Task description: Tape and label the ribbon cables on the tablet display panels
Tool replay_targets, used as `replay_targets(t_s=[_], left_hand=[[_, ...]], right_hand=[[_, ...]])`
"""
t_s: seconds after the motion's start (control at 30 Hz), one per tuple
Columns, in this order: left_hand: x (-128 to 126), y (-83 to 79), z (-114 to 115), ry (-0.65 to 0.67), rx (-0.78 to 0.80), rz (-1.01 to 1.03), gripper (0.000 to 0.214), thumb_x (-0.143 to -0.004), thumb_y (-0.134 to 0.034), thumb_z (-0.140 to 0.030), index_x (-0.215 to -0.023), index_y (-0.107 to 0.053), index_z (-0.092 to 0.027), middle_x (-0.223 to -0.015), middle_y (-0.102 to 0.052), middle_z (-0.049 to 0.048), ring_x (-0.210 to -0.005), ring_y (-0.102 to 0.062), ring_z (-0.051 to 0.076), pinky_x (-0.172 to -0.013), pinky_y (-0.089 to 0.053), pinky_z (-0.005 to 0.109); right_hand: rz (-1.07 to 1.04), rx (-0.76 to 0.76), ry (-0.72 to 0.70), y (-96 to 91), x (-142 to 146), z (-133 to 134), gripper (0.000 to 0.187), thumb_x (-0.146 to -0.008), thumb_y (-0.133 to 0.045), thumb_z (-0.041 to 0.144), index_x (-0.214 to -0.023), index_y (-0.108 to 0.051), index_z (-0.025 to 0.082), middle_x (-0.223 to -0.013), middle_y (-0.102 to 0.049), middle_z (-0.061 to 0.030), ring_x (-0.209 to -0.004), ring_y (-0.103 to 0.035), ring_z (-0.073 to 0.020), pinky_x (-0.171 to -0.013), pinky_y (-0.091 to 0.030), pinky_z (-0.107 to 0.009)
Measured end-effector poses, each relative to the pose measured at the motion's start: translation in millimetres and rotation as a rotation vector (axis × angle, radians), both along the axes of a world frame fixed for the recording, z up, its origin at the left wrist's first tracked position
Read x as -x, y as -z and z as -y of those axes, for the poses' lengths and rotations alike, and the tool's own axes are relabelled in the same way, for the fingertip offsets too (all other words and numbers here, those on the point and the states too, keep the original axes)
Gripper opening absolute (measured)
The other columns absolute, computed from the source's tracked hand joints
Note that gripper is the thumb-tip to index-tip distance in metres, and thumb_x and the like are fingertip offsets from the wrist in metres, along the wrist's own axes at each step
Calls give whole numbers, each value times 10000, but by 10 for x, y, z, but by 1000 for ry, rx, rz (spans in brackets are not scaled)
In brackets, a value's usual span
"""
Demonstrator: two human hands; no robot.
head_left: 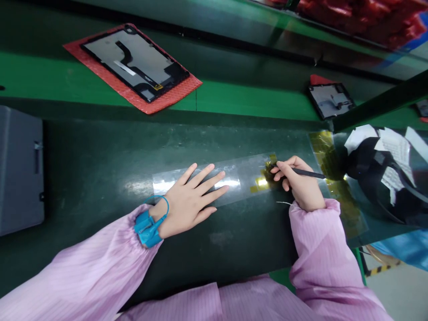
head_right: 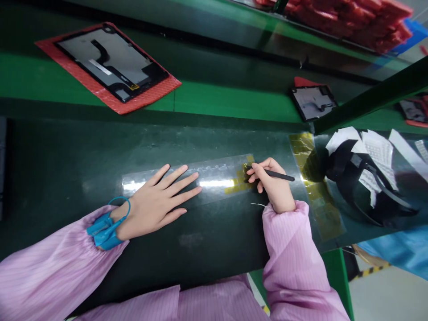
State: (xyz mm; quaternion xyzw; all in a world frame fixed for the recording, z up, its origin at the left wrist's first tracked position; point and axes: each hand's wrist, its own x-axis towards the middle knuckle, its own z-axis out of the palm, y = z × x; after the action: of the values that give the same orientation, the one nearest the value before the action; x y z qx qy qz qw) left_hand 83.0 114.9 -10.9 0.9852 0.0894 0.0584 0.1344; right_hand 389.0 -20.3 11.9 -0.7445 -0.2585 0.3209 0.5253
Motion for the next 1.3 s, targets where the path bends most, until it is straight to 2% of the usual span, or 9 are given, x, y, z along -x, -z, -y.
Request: replay_targets(t_s=[0.1,0.23,0.6,0.73,0.93,1.03,1.13,1.23,1.3], left_hand=[[2,4,-9,3,-2,-14,549,-1114,-367,-496,-1636,-379,-327,-1740,-322,11,-1637,-193,310,-1321,-53,545],[5,50,-35,33,-1,27,553,-1103,-407,-447,-1636,-382,-304,-1738,-324,36,-1631,-209,337,-1317,-61,564],[-10,18,-30,16,92,19,523,-1098,-389,-419,-1608,-435,-313,-1727,-346,23,-1630,-216,341,-1315,-64,586],[-11,25,-27,16,81,17,529,-1095,-394,-425,-1612,-426,-314,-1734,-330,21,-1628,-221,344,-1312,-67,585],[5,81,-26,20,24,71,525,-1094,-428,-430,-1605,-428,-308,-1728,-346,23,-1625,-237,332,-1318,-73,565],[5,116,-31,19,-12,121,537,-1080,-474,-412,-1602,-429,-296,-1722,-360,31,-1612,-270,334,-1319,-81,556],[11,120,-34,14,-23,139,545,-1067,-507,-394,-1599,-436,-297,-1717,-374,28,-1609,-282,326,-1323,-79,544],[26,92,-32,4,-31,142,534,-1053,-535,-375,-1579,-470,-308,-1705,-399,17,-1604,-296,314,-1329,-70,529],[36,68,-30,2,-47,143,532,-1043,-552,-369,-1568,-489,-307,-1697,-413,15,-1595,-314,315,-1329,-61,520]], right_hand=[[-25,-72,23,10,18,11,444,-765,-892,517,-722,-584,200,-766,-763,-38,-481,-562,-63,-338,-331,-135],[-40,-103,60,-19,44,18,475,-730,-910,543,-733,-568,213,-743,-746,-23,-521,-608,-90,-326,-322,-132],[30,29,-10,-47,30,-2,453,-753,-891,550,-777,-592,211,-800,-766,-34,-499,-603,-95,-342,-369,-167],[18,-51,1,-10,37,26,393,-811,-861,494,-737,-607,203,-772,-770,-39,-444,-496,-60,-387,-356,-190],[37,-239,40,-54,28,-37,447,-818,-804,602,-765,-539,246,-729,-737,-6,-480,-534,-108,-416,-326,-227],[222,-275,34,-159,-225,-212,418,-887,-680,680,-895,-588,273,-780,-745,-19,-573,-626,-160,-471,-380,-260],[641,-94,-70,-282,-713,-467,343,-978,-591,600,-951,-660,265,-861,-752,-56,-679,-648,-188,-568,-392,-293],[1061,210,-100,-364,-1271,-731,144,-881,-774,288,-804,-659,249,-772,-660,-21,-639,-499,-158,-613,-258,-326],[1129,302,-82,-383,-1581,-884,280,-785,-782,60,-675,-593,235,-656,-520,27,-571,-328,-124,-628,-181,-356]])
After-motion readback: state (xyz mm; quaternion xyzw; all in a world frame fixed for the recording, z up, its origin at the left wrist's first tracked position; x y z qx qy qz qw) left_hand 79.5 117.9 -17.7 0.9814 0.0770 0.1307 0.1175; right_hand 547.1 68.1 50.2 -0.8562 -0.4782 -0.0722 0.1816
